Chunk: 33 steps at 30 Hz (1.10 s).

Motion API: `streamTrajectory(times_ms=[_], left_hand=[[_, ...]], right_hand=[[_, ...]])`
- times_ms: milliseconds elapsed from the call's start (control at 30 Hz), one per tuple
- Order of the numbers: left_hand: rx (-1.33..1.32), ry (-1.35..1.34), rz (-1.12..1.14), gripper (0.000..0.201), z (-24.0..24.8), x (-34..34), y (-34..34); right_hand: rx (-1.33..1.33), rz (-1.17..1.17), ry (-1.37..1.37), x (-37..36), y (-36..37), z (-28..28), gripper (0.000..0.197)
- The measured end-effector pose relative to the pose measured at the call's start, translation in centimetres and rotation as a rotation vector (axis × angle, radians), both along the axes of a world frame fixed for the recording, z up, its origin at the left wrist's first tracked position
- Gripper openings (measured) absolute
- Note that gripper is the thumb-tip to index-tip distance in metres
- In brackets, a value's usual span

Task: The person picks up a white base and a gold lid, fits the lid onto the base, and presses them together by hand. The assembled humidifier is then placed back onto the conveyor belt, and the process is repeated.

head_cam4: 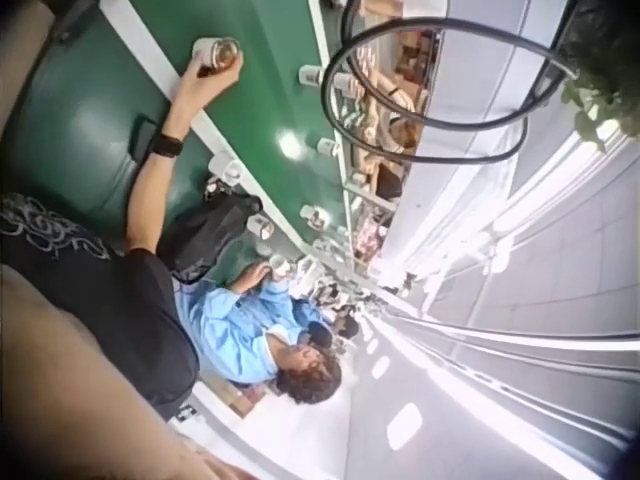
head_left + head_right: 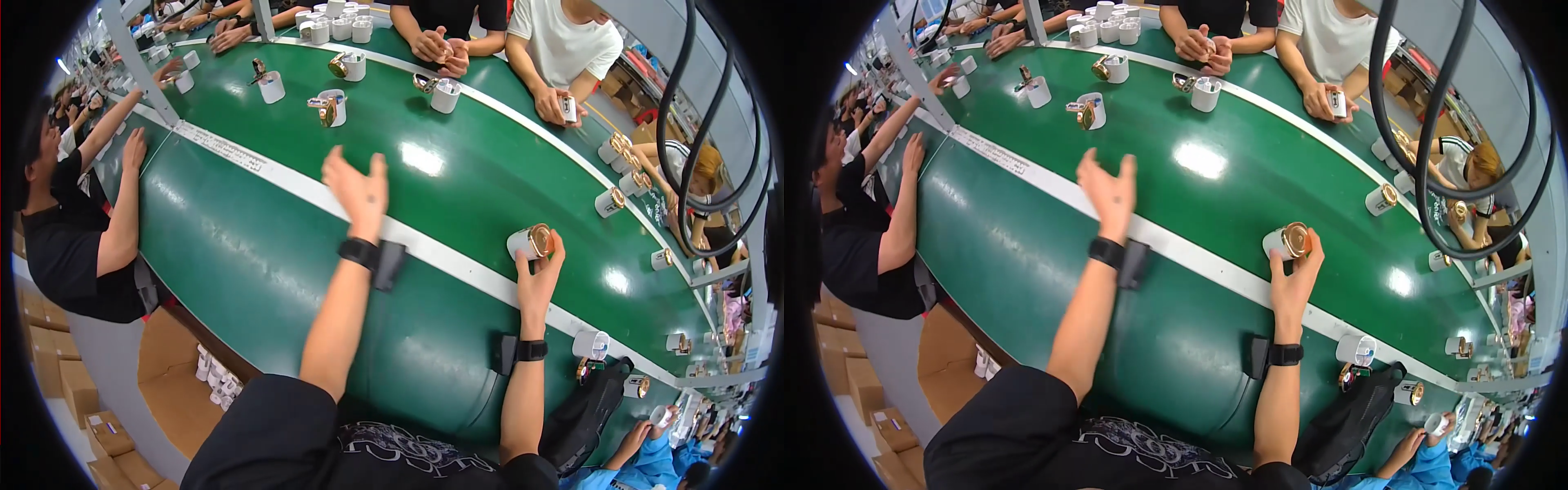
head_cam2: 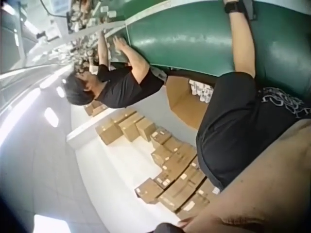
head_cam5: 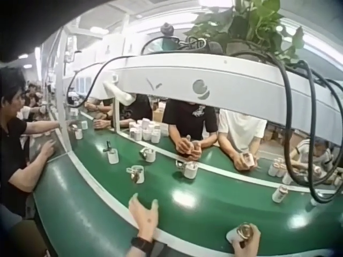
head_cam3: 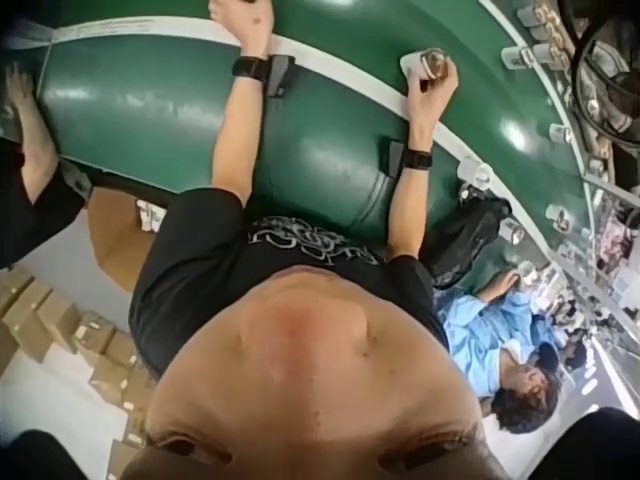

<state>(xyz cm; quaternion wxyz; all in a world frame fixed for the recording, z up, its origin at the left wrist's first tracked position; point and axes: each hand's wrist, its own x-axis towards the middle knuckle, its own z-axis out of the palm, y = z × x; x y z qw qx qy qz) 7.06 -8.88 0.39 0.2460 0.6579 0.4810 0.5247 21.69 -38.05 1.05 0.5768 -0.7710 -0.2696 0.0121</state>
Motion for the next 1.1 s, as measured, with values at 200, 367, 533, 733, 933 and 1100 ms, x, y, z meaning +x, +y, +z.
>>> streamTrajectory(times_ms=[200,367,533,733,933,1100], left_hand=[[-0.082,0.023,0.167,0.091,-1.7,-1.9,13.8],[-0.362,0.11,-0.033,0.087,1.7,-0.2,14.0],[-0.271,0.063,-0.124,0.075,1.5,0.4,11.2],[-0.472,-0.285,-0.852,0.061,1.3,-1.1,-5.3],[-0.107,0.05,-1.064,0.063,1.2,-2.6,-10.6],[-0.347,0.123,-1.208,0.063,1.7,-3.3,-10.2]], right_hand=[[-0.096,0.035,-0.102,-0.9,1.4,-0.3,0.075],[-0.067,-0.04,-0.116,-1.4,1.8,-0.1,0.076],[-0.163,-0.365,-0.495,-2.9,2.0,2.1,0.065],[-0.174,0.147,-0.395,-7.9,5.8,6.0,0.063],[-0.375,0.253,-0.547,-9.7,5.6,5.0,0.057],[-0.427,0.209,-0.453,-11.4,5.3,5.9,0.053]])
